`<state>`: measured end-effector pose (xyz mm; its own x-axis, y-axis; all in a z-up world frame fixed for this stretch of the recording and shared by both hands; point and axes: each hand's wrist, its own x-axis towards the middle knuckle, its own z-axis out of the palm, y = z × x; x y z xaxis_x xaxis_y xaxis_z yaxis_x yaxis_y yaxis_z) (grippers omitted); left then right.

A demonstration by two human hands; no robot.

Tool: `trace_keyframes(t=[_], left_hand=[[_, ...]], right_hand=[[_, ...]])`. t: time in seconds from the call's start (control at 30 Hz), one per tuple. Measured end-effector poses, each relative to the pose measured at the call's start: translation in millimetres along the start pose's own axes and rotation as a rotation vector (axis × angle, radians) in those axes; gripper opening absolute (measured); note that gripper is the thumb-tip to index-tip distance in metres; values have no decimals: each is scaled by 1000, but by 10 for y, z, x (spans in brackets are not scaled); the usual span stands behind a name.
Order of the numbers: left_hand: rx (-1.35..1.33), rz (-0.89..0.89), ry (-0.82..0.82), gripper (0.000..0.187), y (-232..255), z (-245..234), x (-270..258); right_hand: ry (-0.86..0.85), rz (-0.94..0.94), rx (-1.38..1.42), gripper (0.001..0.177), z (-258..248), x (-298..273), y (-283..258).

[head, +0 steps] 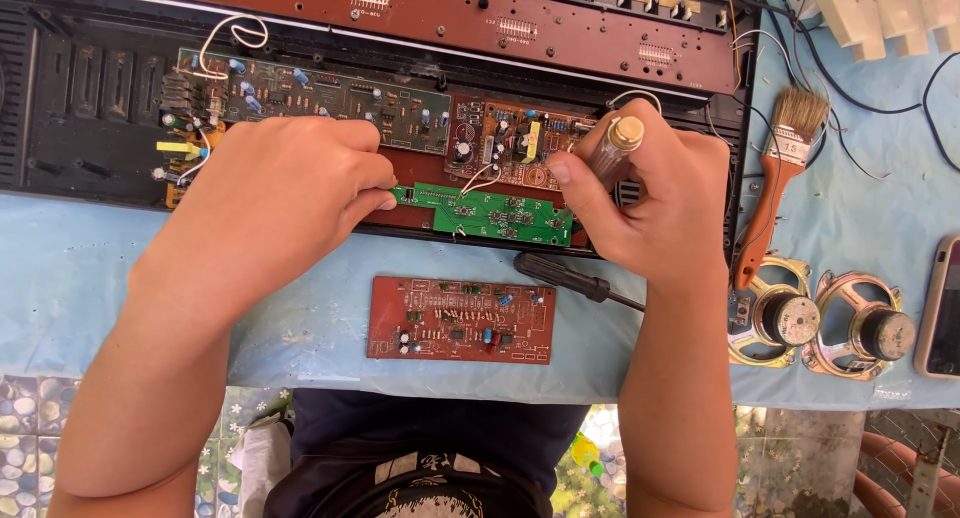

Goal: The person uses a screwdriver to unscrew and remove a green circuit board from a disassembled electronic device. They then pick up a separate brown circuit board and use the screwdriver to manipulate components on it.

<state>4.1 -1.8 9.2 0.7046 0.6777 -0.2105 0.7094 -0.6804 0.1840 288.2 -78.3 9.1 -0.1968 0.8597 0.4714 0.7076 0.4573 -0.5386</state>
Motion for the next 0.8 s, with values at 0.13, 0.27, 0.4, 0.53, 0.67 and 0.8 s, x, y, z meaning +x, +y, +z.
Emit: trace_keyframes(t=[0.13,0.27,0.4,0.53,0.67,0.8], left_hand=[[7,-4,-6,31,0,1,-1],[-7,16,14,29,1,-2,8],[-10,43,48,29,0,-3,-3],[0,34,84,24,-19,-3,-23],[-23,98,133,17,-127,-75,-54],[-52,138,307,15,-244,-144,-133]], right_hand=[[-16,17,-11,25,-4,-4,0],[-4,-3,6,27,-5,9,-4],[203,-94,107,25,62,-9,39],[406,-205,-88,39,179,-33,63],[517,-191,147,37,320,-98,108],[545,-165,169,37,342,-107,97]])
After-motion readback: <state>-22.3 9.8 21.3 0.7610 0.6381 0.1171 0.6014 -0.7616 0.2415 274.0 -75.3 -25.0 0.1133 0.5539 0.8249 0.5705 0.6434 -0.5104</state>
